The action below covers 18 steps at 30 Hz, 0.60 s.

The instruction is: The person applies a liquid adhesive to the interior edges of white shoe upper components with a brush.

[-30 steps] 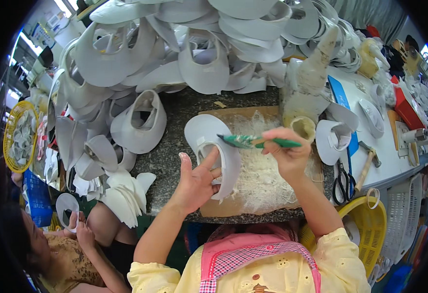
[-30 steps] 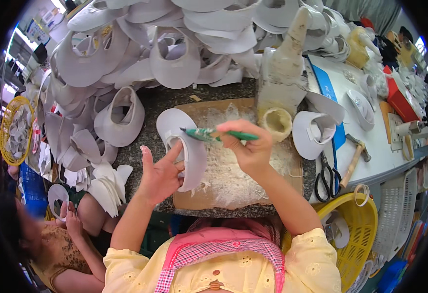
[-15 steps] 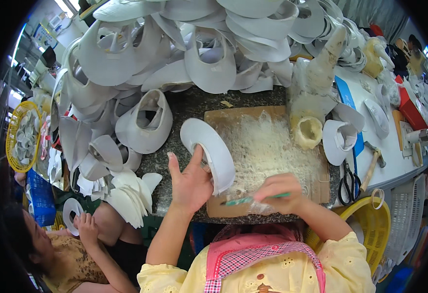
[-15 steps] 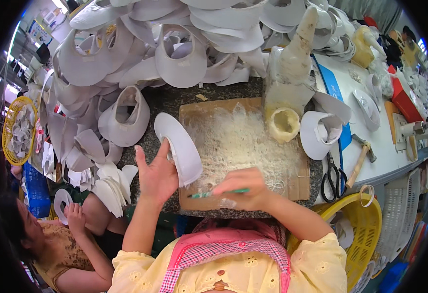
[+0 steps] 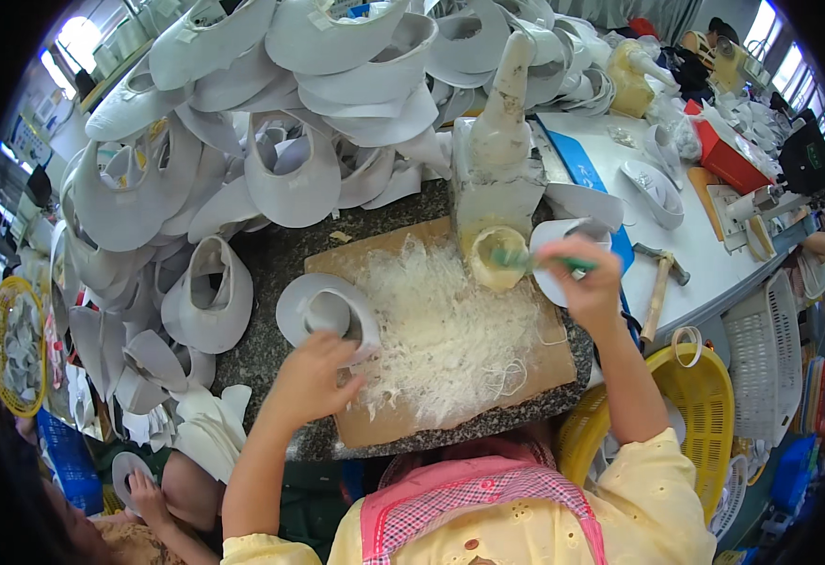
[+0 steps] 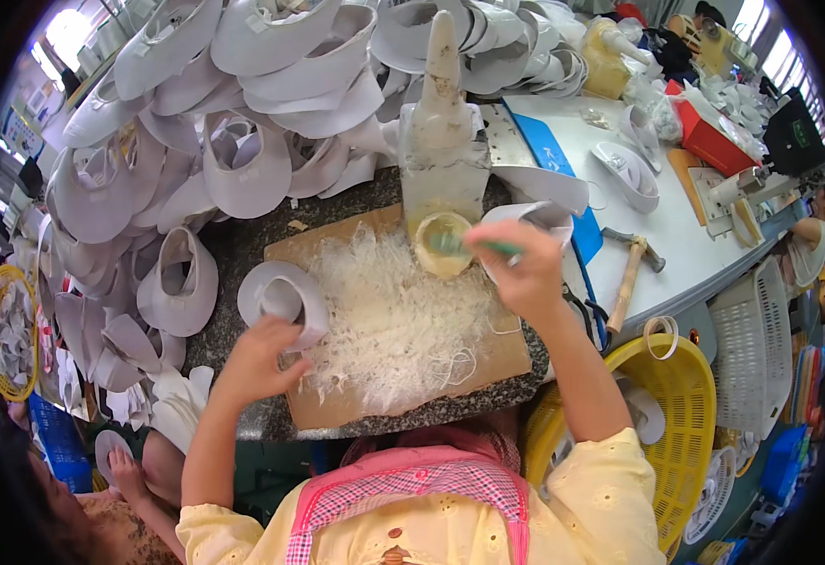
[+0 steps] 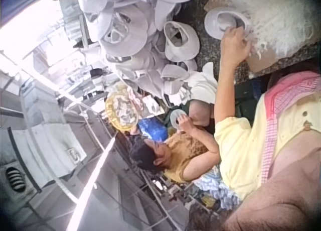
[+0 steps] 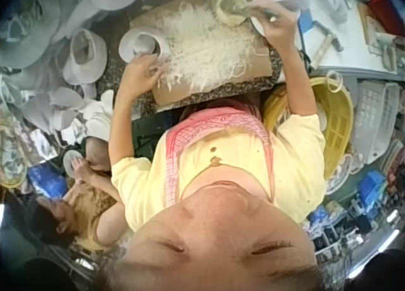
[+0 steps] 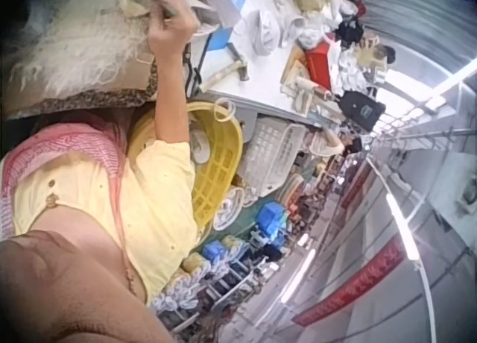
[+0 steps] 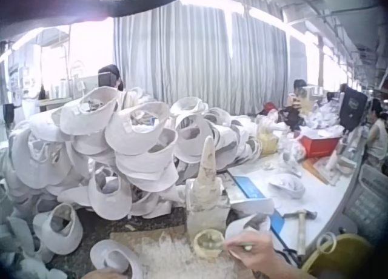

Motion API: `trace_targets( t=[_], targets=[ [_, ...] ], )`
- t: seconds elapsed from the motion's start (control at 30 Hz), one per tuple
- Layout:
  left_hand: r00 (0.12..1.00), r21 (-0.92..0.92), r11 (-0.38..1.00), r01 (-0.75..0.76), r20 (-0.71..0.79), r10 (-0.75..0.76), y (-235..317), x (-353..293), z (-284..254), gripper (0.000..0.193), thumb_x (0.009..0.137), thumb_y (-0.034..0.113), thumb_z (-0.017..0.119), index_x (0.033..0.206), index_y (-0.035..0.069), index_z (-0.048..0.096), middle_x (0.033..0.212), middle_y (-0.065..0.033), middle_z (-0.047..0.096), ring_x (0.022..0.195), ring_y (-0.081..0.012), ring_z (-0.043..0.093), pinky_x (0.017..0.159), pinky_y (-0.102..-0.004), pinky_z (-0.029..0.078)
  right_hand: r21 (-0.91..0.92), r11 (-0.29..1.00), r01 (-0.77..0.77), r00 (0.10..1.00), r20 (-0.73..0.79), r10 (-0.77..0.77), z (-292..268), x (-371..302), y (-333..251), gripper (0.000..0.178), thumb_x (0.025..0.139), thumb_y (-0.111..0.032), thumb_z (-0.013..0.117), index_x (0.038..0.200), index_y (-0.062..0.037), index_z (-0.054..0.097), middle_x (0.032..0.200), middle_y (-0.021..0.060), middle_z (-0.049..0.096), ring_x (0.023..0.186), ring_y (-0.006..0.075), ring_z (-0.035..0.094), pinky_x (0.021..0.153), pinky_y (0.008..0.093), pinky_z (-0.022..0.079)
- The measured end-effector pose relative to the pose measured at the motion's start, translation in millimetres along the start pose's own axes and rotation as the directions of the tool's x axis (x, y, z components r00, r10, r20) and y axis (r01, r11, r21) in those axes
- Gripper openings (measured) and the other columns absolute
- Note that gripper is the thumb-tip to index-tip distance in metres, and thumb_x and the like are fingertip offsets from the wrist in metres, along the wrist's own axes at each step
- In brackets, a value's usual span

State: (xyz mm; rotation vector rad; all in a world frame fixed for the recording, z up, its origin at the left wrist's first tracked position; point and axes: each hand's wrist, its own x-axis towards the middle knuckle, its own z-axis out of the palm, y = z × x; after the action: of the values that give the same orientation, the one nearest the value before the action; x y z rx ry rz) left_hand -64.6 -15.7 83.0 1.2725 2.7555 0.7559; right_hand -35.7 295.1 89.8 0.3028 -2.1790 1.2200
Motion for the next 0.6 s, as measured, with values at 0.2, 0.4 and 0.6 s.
trace_targets(
  t=[0.2, 0.4, 0.6],
  targets=[
    [0.864, -0.54, 0.702, 0.465, 0.104, -0.492, 2.7, -4.4, 15.9, 0.044, 0.07, 0.008, 0.055, 0.112, 0.001, 0.044, 0.077, -0.011, 0.057, 0.066, -0.0124, 0.053, 0.062, -0.0245, 0.042, 0.328, 0.822, -0.466, 0.87, 0.002, 0.493, -6.9, -29.3, 1.0, 0.007, 0.073, 0.0, 0.054, 0.08, -0.0007, 0.057, 0.067, 0.0037, 0.058, 0.053, 0.0044, 0.048, 0.045, 0.0149, 0.035],
    [0.852, -0.951, -0.103, 0.292, 0.307, -0.425, 22.4, -3.5, 24.3, 0.076, 0.073, 0.058, 0.032, 0.128, 0.007, 0.017, 0.122, -0.013, 0.035, 0.111, -0.0225, 0.036, 0.092, -0.0349, 0.027, 0.686, 0.677, -0.265, 0.957, 0.101, 0.273, 81.1, -30.6, -31.6, 0.01, 0.068, 0.001, 0.058, 0.078, -0.0008, 0.058, 0.069, 0.0055, 0.058, 0.055, 0.0079, 0.051, 0.046, 0.0195, 0.04],
    [0.839, -0.916, -0.374, 0.143, 0.313, -0.445, 21.9, -8.7, 15.0, 0.099, 0.058, 0.079, 0.0, 0.13, 0.011, 0.008, 0.126, -0.0149, 0.03, 0.114, -0.0268, 0.03, 0.095, -0.0376, 0.02, 0.595, 0.804, 0.022, 0.833, 0.433, -0.343, 86.7, -41.6, -36.4, 0.014, 0.063, 0.006, 0.059, 0.075, -0.0024, 0.06, 0.07, 0.0074, 0.059, 0.06, 0.0149, 0.054, 0.053, 0.0239, 0.043]
  ],
)
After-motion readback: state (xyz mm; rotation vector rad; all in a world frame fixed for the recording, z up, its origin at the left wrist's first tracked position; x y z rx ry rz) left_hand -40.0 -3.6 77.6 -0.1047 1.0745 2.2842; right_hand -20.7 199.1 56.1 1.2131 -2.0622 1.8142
